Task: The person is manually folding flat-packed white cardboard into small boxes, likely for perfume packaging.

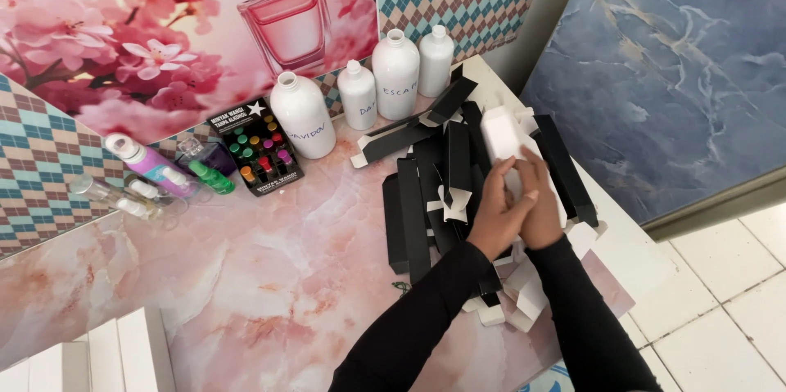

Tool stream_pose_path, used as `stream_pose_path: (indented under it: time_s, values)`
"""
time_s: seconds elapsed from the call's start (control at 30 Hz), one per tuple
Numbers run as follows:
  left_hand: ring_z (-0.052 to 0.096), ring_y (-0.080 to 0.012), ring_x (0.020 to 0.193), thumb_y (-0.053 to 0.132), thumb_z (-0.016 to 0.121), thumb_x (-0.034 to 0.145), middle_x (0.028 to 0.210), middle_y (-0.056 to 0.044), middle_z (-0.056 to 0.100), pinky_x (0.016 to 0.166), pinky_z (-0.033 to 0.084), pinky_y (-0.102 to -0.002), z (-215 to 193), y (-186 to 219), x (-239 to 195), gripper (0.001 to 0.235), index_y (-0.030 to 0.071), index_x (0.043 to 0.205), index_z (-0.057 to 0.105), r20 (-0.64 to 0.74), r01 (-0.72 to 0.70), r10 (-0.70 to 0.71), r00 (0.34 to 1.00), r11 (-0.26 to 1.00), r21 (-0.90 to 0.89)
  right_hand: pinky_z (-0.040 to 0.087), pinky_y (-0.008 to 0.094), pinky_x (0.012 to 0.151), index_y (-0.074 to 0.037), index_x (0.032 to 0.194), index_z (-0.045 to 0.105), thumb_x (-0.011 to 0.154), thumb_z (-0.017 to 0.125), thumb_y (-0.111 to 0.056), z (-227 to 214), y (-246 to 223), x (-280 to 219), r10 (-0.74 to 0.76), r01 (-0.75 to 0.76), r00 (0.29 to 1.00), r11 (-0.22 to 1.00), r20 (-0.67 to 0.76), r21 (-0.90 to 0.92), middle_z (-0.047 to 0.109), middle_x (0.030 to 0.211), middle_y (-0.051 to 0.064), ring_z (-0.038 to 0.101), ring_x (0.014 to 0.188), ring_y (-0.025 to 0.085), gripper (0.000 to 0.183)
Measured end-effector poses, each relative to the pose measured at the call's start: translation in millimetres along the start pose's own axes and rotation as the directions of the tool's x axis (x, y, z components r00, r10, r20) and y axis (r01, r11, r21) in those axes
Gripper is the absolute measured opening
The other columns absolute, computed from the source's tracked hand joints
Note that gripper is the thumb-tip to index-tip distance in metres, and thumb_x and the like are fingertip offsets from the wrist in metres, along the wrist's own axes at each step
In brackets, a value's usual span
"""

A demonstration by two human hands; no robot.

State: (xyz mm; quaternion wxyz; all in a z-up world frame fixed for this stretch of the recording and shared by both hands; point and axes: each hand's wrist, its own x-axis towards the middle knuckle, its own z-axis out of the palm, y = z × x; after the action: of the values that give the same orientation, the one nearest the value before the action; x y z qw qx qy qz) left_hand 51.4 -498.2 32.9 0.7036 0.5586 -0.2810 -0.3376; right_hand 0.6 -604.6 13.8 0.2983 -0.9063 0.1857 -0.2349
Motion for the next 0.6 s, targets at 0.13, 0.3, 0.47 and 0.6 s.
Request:
stream_pose_path:
  time_s: [0.13,0.3,0.47,0.6]
  values:
    - [0.007,-0.0496,0.157,0.028,0.058,0.104,0.169,-0.029,0.009,0.124,0.013,-0.062,6,17,-34,0.067,0.013,0.162,0.028,-0.055,-0.312,0.314,0.948,0.949,0.038,0.035,0.052,0.117,-0.006,0.134,0.057,0.089,0.070,-0.009,-29,-20,-33,-0.191,0.218,0.953,0.971,-0.236,0.098,0.037,0.157,0.021,0.043,0.144,0.045,0.047]
    - [0.037,-0.0441,0.146,0.013,0.073,0.094,0.161,-0.031,0.022,0.115,0.036,-0.057,-50,6,-78,0.073,0.000,0.156,0.036,-0.266,-0.443,0.473,0.840,0.881,0.167,0.049,0.042,0.105,0.000,0.137,0.049,0.081,0.074,0.004,-10,-57,-74,-0.188,0.146,0.982,0.691,-0.018,0.708,0.032,0.161,0.021,0.055,0.135,0.034,0.061]
    - [0.061,-0.0281,0.118,0.003,0.077,0.090,0.140,-0.024,0.054,0.093,0.058,-0.044,-138,-42,-138,0.080,0.004,0.159,0.035,-0.359,-0.257,0.270,0.894,0.963,0.084,0.061,0.040,0.089,-0.004,0.146,0.052,0.078,0.081,-0.003,79,-67,-109,-0.192,-0.042,0.943,0.739,0.270,0.672,0.041,0.150,0.017,0.066,0.114,0.030,0.074]
    - [0.071,-0.0294,0.112,0.000,0.076,0.090,0.136,-0.017,0.058,0.084,0.067,-0.039,-197,-59,-199,0.074,0.013,0.156,0.047,-0.524,0.008,0.107,0.845,0.977,0.213,0.050,0.048,0.106,-0.022,0.152,0.053,0.090,0.079,-0.024,134,-99,-129,-0.273,-0.042,0.807,0.857,0.523,0.513,0.043,0.152,0.013,0.058,0.131,0.033,0.068]
